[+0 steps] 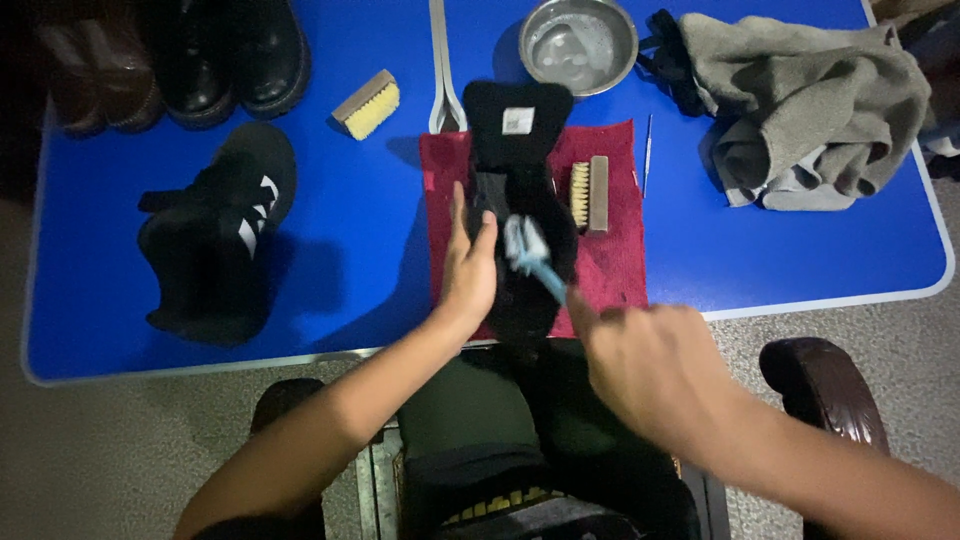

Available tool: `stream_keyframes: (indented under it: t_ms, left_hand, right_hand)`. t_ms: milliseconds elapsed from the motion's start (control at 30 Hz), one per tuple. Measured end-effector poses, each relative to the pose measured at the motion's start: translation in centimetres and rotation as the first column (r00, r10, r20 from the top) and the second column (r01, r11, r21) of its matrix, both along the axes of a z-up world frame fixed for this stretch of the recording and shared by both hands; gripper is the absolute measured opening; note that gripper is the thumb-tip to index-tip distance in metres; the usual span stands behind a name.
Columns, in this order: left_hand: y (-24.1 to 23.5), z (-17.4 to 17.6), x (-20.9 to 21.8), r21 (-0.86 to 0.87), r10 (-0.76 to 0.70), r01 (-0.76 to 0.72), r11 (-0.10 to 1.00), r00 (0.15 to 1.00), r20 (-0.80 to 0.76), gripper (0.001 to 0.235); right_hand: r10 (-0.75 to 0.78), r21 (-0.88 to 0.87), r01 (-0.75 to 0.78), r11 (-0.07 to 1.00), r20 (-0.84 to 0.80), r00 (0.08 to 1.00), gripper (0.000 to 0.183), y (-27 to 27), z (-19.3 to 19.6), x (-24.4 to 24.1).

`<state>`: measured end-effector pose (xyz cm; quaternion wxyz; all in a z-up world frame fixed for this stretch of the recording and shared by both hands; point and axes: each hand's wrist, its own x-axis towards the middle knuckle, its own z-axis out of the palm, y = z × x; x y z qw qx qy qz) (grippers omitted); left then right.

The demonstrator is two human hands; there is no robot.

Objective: The person scrubs a black sneaker using a toothbrush dipped in soapy water. They repeatedly dip the brush into a metal bowl and scrub the shoe's upper and side areas while holding it on a red cloth.

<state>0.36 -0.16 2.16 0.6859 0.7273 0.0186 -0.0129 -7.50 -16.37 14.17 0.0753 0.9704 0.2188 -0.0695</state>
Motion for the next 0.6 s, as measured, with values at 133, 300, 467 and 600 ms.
stream_keyframes:
  t_ms: [133,300,467,600]
  left_hand:
    - [-0.6,0.4,-0.6,-0.008,-0.041,0.042,0.999,0.998,0.053,0.058]
    - [-0.5,0.4,-1.3,0.077,-0.086,0.081,0.994,0.994,0.063,0.059]
    - [0.2,-0.2,-0.2,0.073,-0.002,-0.003,0.997,0.998,0.066,0.058]
    - [0.2,-0.6,-0.3,-0.001,0.068,-0.068,0.998,0.994,0.084,0.057]
  right_hand:
    - [0.023,-0.052,-0.02,0.998,0.054,0.998,0.043,0.9,0.2,-0.7]
    - [-0.024,-0.013,0.027,1.0,0.214,0.977,0.041,1.1,-4.1,3.3]
    - [-0.033,0.049,0.022,0.999,0.229,0.973,0.034,0.5,-2.6,3.1]
    - [-0.001,0.01,0.001,1.0,0.035,0.999,0.018,0.3,0.4,0.8]
